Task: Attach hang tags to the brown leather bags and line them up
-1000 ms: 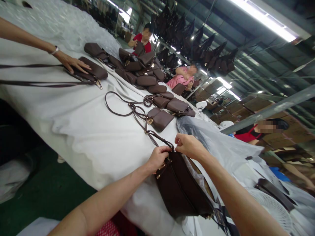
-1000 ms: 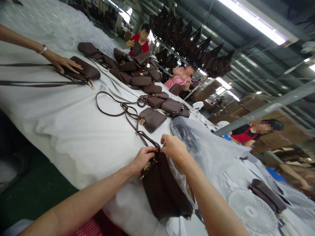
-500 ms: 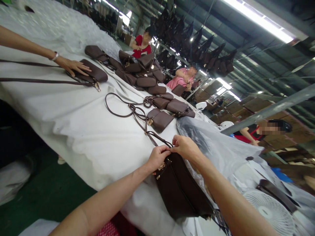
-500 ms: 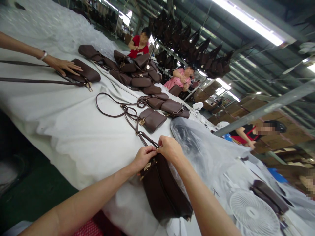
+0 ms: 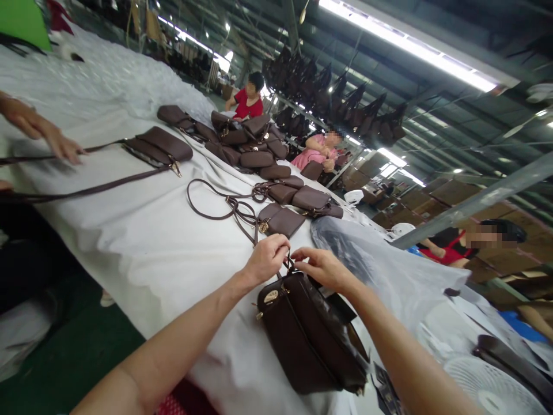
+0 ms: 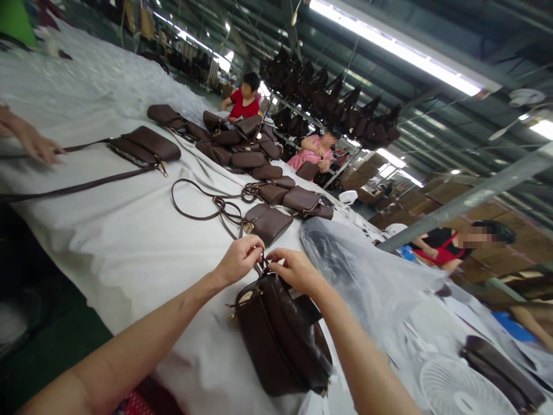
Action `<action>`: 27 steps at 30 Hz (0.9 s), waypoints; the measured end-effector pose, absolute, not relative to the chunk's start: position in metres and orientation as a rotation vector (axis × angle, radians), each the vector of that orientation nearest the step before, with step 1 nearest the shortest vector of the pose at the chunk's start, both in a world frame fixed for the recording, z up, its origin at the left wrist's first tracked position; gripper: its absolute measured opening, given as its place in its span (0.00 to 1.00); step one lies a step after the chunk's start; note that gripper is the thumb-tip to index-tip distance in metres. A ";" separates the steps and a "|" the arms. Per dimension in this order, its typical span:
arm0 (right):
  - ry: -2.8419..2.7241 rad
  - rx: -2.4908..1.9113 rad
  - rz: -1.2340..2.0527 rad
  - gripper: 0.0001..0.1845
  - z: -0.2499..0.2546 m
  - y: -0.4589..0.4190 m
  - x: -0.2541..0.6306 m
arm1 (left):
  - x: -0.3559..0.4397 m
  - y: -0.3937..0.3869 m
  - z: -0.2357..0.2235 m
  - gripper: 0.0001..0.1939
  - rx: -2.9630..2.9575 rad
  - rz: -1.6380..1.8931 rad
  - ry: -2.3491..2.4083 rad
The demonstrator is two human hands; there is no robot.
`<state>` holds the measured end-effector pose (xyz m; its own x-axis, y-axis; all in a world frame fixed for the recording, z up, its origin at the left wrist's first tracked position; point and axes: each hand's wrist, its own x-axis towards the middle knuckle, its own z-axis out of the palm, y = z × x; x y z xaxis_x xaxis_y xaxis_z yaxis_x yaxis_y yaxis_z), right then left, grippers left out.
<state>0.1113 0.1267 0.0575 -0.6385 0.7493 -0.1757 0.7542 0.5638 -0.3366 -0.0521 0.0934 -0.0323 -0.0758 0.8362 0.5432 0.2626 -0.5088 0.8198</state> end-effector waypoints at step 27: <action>2.770 1.559 -1.059 0.21 0.032 0.135 0.110 | -0.031 0.105 -0.049 0.04 1.043 1.512 0.800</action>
